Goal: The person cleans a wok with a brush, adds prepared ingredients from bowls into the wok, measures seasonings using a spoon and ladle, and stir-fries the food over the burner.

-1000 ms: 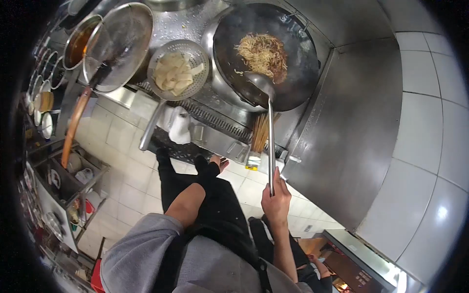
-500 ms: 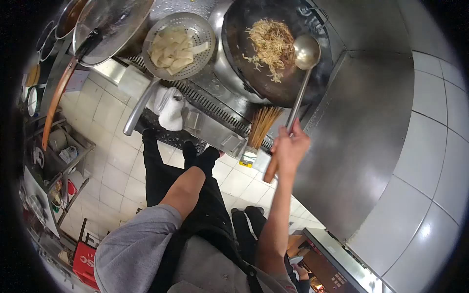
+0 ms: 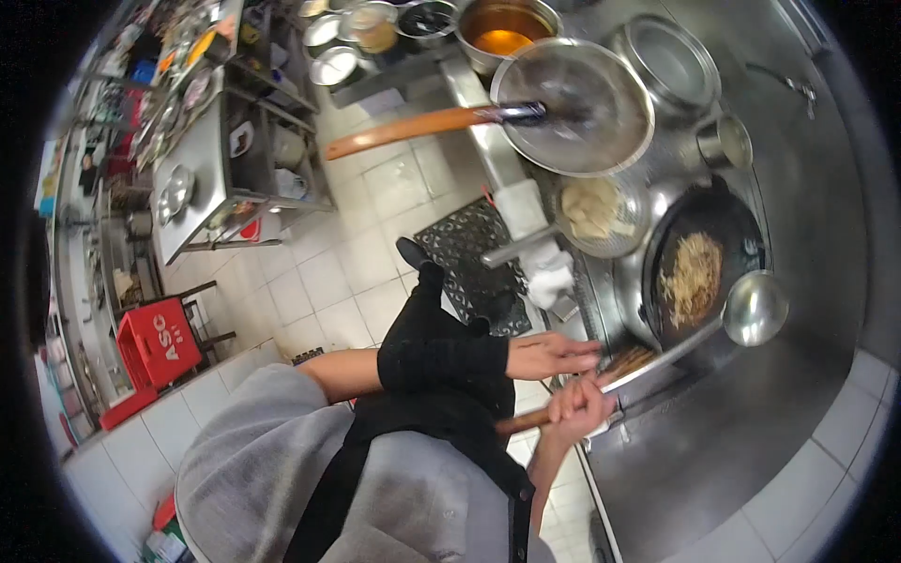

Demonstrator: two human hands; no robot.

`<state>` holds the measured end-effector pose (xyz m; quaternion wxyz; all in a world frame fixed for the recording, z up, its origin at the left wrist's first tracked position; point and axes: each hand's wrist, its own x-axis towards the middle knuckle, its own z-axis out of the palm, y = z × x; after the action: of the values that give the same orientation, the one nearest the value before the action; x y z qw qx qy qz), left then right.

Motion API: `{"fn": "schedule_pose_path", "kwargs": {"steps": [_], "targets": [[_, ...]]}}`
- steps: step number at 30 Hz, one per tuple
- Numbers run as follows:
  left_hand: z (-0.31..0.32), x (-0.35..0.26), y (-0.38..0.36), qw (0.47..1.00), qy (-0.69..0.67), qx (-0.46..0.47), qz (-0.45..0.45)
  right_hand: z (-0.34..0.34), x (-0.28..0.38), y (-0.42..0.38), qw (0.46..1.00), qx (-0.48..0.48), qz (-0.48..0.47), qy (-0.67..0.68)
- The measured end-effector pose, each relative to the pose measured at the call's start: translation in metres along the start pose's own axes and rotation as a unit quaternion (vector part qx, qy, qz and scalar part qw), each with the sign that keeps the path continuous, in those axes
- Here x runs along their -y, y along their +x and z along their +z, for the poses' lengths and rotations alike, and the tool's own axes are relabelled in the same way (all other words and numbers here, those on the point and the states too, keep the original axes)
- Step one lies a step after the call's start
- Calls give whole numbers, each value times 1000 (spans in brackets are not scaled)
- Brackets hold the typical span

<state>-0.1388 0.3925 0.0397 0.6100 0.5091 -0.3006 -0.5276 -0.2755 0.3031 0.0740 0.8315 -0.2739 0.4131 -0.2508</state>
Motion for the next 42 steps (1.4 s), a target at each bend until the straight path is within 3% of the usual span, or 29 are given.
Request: {"fn": "schedule_pose_path", "kwargs": {"steps": [2, 3, 4, 5, 6, 8, 9, 11, 12, 14, 16, 18, 20, 23, 26, 27, 30, 33, 37, 42], "targets": [[-36, -64, -18, 999, 49, -17, 11, 92, -31, -19, 993, 76, -41, -85], [-53, -97, -40, 999, 18, -41, 11, 93, -53, -13, 987, 147, -18, -64], [-74, -117, -62, 996, 20, -86, 17, 134, -65, -27, 987, 152, 16, -46], [-96, -137, -84, 991, 23, -131, 22, 161, -74, -30, 966, 242, 51, -80], [-120, -134, -103, 981, 43, -176, 75, 184, -85, -32, 934, 327, 86, -114], [-165, -138, -150, 952, -16, -268, 146, 209, -122, -14, 832, 456, 31, -314], [-188, -148, -182, 944, -19, -310, 113, 242, -127, -17, 773, 535, 37, -340], [-225, -161, -245, 913, -26, -397, 94, 295, -153, 3, 694, 578, 14, -429], [-242, -164, -274, 889, -26, -443, 110, 316, -177, 12, 699, 569, 81, -425], [-263, -173, -331, 856, -37, -502, 117, 349, -241, 46, 654, 504, -144, -545], [-278, -172, -378, 825, -34, -557, 85, 396, -301, 76, 643, 492, -260, -526], [-296, -161, -415, 810, -45, -578, 89, 449, -359, 90, 679, 450, -308, -491], [-309, -159, -441, 793, -59, -602, 78, 490, -416, 122, 673, 406, -318, -530], [-331, -154, -475, 793, -81, -602, 48, 538, -474, 153, 659, 405, -355, -526], [-353, -160, -496, 788, -88, -609, -7, 550, -495, 173, 599, 432, -458, -495], [-361, -161, -501, 787, -90, -610, -25, 551, -484, 166, 623, 417, -463, -473], [-387, -163, -510, 781, -113, -611, -60, 549, -453, 150, 758, 308, -308, -485], [-413, -169, -507, 785, -135, -601, -70, 544, -451, 150, 864, 232, -194, -402], [-448, -174, -508, 803, -138, -574, -84, 534, -472, 163, 925, 202, -106, -304], [-485, -192, -505, 818, -130, -546, -127, 531, -494, 166, 955, 173, -67, -230]]}}
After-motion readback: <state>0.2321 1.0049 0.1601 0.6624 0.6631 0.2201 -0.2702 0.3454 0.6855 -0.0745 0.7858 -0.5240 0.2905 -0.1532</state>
